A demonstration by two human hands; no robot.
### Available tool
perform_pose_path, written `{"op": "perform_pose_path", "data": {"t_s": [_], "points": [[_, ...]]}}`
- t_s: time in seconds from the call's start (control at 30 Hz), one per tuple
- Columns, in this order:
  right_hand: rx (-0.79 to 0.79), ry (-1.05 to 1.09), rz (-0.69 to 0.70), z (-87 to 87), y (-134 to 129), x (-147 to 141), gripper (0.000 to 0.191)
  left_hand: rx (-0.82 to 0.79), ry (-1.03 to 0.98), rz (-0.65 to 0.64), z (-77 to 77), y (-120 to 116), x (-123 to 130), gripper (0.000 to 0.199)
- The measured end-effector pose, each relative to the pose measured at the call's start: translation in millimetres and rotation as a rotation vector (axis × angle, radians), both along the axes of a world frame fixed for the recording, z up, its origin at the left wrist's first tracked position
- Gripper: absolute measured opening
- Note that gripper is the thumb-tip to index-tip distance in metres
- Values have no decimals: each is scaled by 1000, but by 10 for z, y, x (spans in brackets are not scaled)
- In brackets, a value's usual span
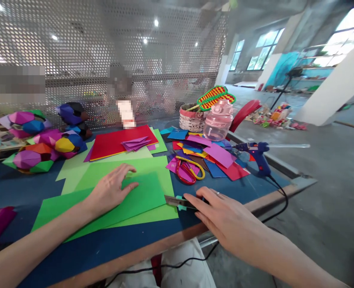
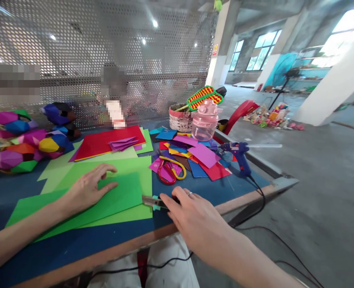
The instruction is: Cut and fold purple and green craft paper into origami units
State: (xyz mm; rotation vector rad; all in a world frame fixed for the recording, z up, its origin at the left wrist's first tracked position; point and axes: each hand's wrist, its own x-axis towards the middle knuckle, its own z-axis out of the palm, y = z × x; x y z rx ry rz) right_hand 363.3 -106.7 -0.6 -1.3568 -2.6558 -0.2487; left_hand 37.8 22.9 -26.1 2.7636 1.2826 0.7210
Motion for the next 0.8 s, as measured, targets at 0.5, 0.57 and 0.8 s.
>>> {"op": "perform_pose_path", "data": {"t_s": [0.5,0.57,0.8], "points": [[-30,-57,55,-22,112,-80,56,-239,278,-536,150,-135,249,53],[10,-86,60,-60,134,-101,61,-244,268,-542,129,-129,236,54],[22,-104,93,-82,55,-73,85,-234,265,-540,103,-140,208,53]]}}
